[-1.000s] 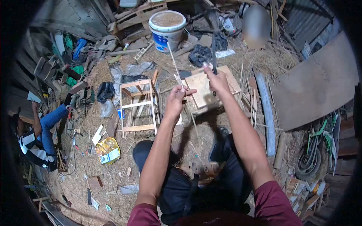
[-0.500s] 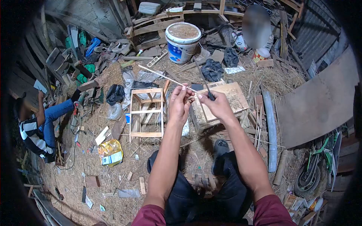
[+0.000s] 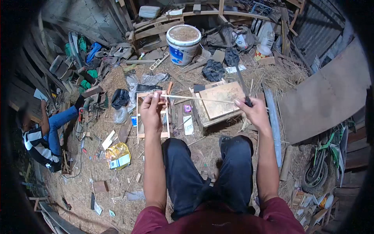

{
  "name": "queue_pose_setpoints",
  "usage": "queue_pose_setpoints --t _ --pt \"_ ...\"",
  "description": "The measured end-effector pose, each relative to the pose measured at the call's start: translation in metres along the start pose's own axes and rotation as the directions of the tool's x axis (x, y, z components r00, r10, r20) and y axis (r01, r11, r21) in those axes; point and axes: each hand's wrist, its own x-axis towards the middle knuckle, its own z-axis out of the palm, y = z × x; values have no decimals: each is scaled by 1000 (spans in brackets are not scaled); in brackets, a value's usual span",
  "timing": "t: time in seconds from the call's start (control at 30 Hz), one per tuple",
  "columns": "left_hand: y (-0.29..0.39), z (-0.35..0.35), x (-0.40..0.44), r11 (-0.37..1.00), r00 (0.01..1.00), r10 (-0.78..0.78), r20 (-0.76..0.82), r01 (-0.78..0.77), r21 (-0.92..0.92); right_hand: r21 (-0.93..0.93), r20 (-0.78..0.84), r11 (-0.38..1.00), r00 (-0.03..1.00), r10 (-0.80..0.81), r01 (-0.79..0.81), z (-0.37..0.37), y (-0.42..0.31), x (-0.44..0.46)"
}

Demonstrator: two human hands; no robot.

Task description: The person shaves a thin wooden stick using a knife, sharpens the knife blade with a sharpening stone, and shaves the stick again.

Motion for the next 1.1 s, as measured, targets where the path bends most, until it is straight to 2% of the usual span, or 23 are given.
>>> queue_pose_setpoints --t 0.1,0.13,0.17,0.2,0.23,0.27,0.3,0.37,0.4,0.43,0.47,0.5,0.53,0.57,0.6,0.63,0.67,0.7,0.73,0.8,0.87,0.97,1.1 --pt "9 5 0 1000 999 -8 -39 9 29 3 -63 1000 998 -2 3 -30 0 -22" --pt "8 6 1 988 995 22 -97 -7 153 -3 -56 1000 998 18 -18 -38 2 -24" --pt "11 4 2 916 999 31 -45 -10 402 -7 -49 999 998 43 -43 -46 3 -26" --pt "13 7 5 783 999 31 13 -33 621 -12 -45 998 997 64 -65 -54 2 -26" --pt "17 23 3 597 944 288 161 -309 740 -51 -35 996 997 67 -69 -58 -10 -30" --pt "19 42 -1 329 806 482 344 -530 781 -95 -18 995 1000 10 -12 -62 -11 -29" --pt "20 61 -7 14 598 598 534 -673 739 -142 2 989 999 -48 48 -67 -11 -26" --pt "11 87 -25 245 631 325 704 -775 582 -155 59 976 988 -143 151 -77 -5 -18" --pt "8 96 -31 372 594 193 781 -781 502 -196 83 972 990 -113 127 -83 -3 -13" --pt "7 102 -36 514 625 -97 775 -635 576 -235 107 967 991 -77 101 -89 -2 -10" --pt "6 107 -41 592 566 -383 730 -456 664 -272 130 959 991 -39 74 -94 0 -8" --pt "3 110 -47 598 422 -632 649 -267 756 -279 186 959 977 101 -46 -99 -3 -8" --pt "-15 106 -51 657 404 -618 674 -206 725 -368 30 912 983 -183 181 -97 0 -10" --pt "-41 99 -59 719 453 -587 671 -89 689 -488 -97 796 883 -458 359 -93 5 -13" --pt "-61 97 -71 770 502 -563 657 30 637 -586 -166 702 788 -593 405 -94 10 -21" --pt "-68 101 -82 738 511 -641 573 204 643 -688 -230 603 667 -708 403 -95 15 -28" --pt "-75 105 -94 679 499 -721 480 375 631 -617 -295 722 758 -582 315 -94 22 -42" --pt "-84 110 -108 687 527 -717 455 424 590 -533 -348 818 826 -443 214 -91 28 -57" --pt "-93 114 -115 643 487 -762 427 489 589 -440 -387 891 873 -297 108 -89 34 -70" --pt "-112 126 -132 619 479 -784 395 542 569 -402 -262 911 965 -19 -91 -84 88 -91" --pt "-122 139 -149 598 458 -800 387 561 572 -438 -219 880 971 93 -183 -70 111 -110" --pt "-136 145 -168 593 431 -805 408 553 585 -472 -262 870 965 19 -145 -48 122 -121" --pt "-146 145 -179 639 505 -759 411 456 619 -527 -314 819 947 60 -226 -43 133 -116"
